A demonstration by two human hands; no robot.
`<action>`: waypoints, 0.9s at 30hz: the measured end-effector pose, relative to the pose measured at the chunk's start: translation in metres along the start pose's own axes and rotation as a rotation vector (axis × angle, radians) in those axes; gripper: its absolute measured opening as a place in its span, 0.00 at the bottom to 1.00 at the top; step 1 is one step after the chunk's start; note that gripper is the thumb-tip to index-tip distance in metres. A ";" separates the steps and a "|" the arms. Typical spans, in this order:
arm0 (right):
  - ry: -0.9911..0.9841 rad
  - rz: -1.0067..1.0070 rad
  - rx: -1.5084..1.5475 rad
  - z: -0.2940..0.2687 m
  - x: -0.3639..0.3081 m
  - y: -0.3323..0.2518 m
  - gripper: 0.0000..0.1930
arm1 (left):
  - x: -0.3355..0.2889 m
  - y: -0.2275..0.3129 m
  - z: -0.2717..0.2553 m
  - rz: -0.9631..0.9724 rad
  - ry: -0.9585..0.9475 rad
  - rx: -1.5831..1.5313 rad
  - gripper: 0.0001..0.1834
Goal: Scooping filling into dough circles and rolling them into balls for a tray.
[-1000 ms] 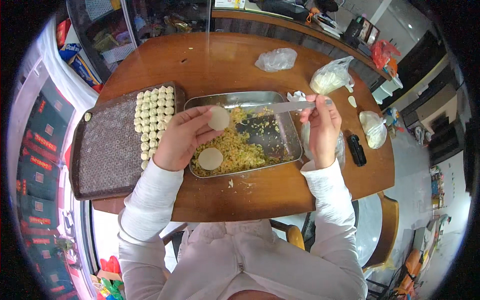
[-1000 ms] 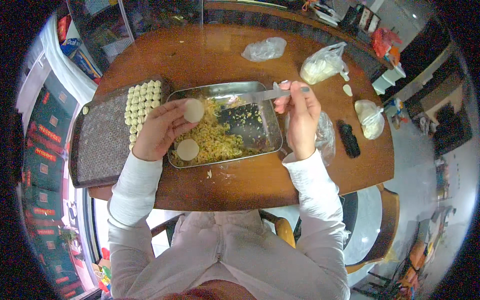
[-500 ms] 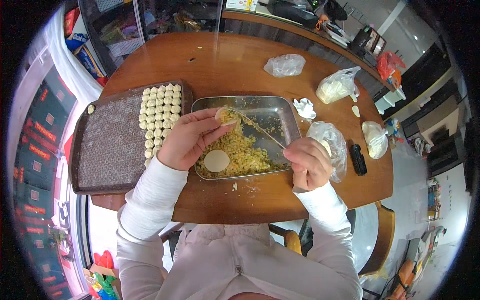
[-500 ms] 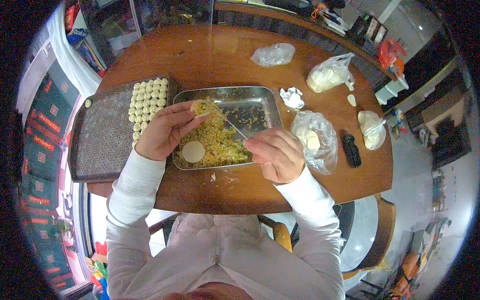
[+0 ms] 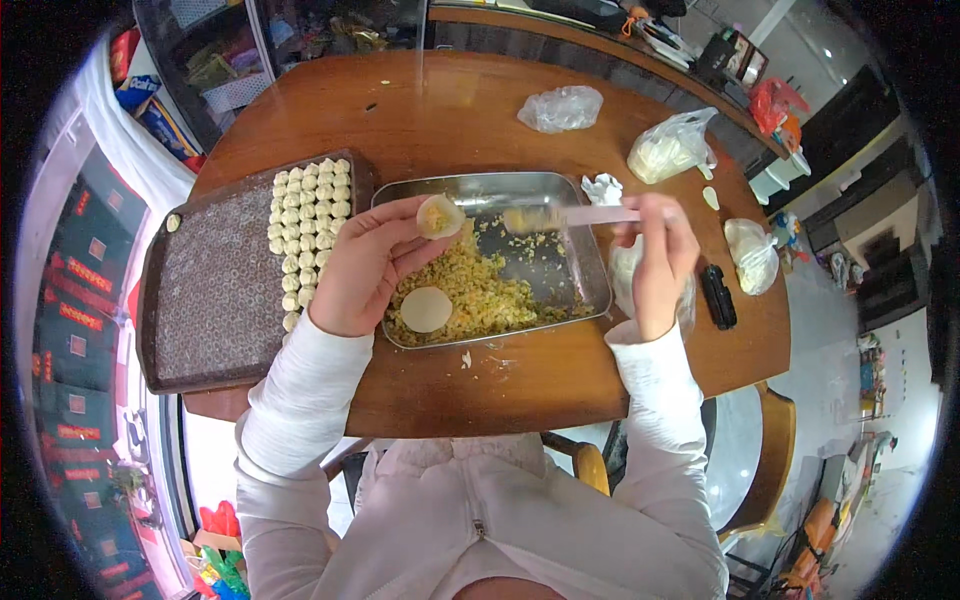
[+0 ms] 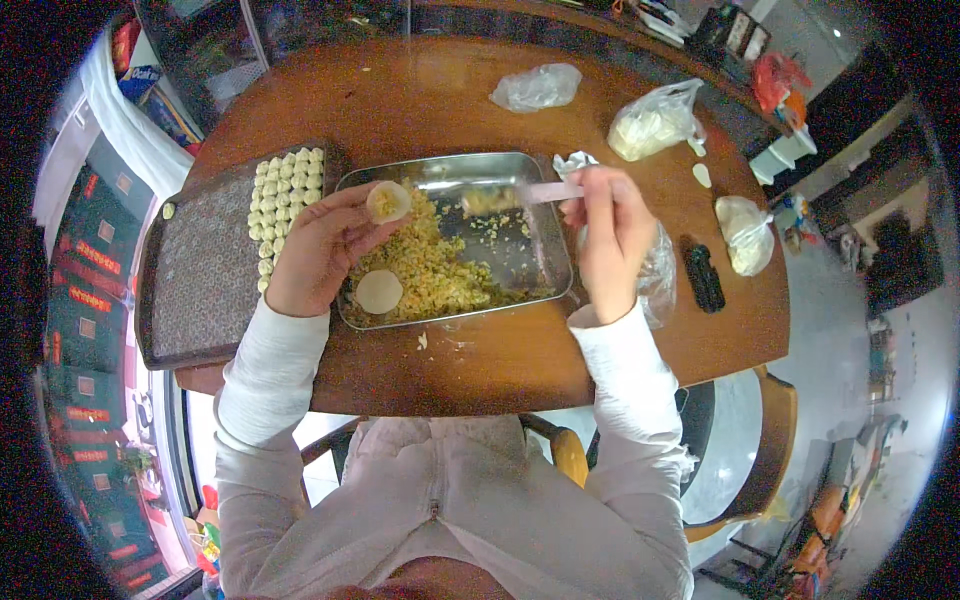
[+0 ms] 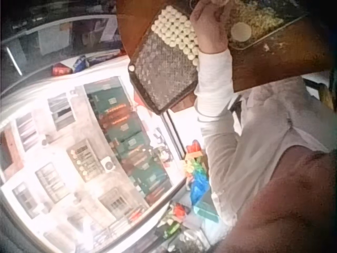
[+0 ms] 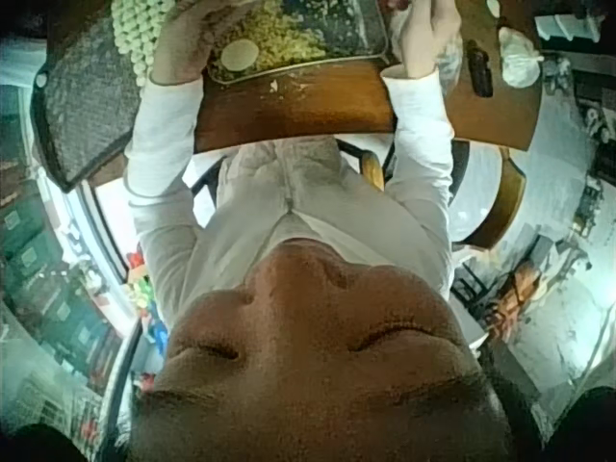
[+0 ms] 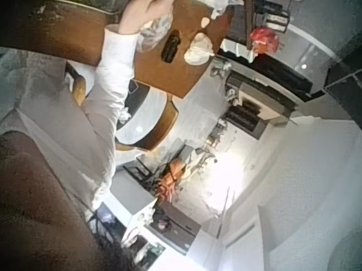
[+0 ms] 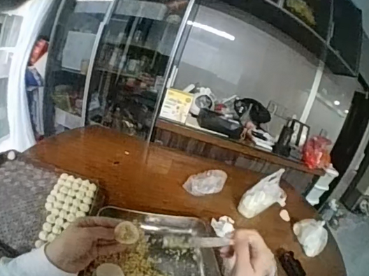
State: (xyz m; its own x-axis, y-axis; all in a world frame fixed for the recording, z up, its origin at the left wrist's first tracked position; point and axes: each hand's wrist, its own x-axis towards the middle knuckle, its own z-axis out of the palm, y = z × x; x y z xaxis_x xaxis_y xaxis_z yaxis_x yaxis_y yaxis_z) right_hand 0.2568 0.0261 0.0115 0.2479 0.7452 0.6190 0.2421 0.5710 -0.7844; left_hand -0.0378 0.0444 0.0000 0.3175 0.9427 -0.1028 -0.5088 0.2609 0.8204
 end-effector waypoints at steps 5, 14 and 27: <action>-0.260 0.554 0.071 -0.024 0.020 0.011 0.12 | -0.002 0.003 0.004 -0.030 -0.031 -0.027 0.18; -0.693 0.585 -0.060 -0.078 0.036 0.026 0.05 | -0.011 0.000 0.016 -0.077 -0.084 0.051 0.17; -0.508 -0.469 -0.324 0.066 -0.025 -0.036 0.12 | -0.013 -0.009 0.017 -0.127 -0.174 0.111 0.14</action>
State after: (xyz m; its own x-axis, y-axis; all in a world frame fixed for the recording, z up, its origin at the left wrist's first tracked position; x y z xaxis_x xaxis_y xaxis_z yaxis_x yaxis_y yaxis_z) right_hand 0.1800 0.0097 0.0213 -0.3919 0.5613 0.7290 0.4986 0.7955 -0.3445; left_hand -0.0237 0.0267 0.0037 0.5114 0.8511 -0.1188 -0.3681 0.3419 0.8647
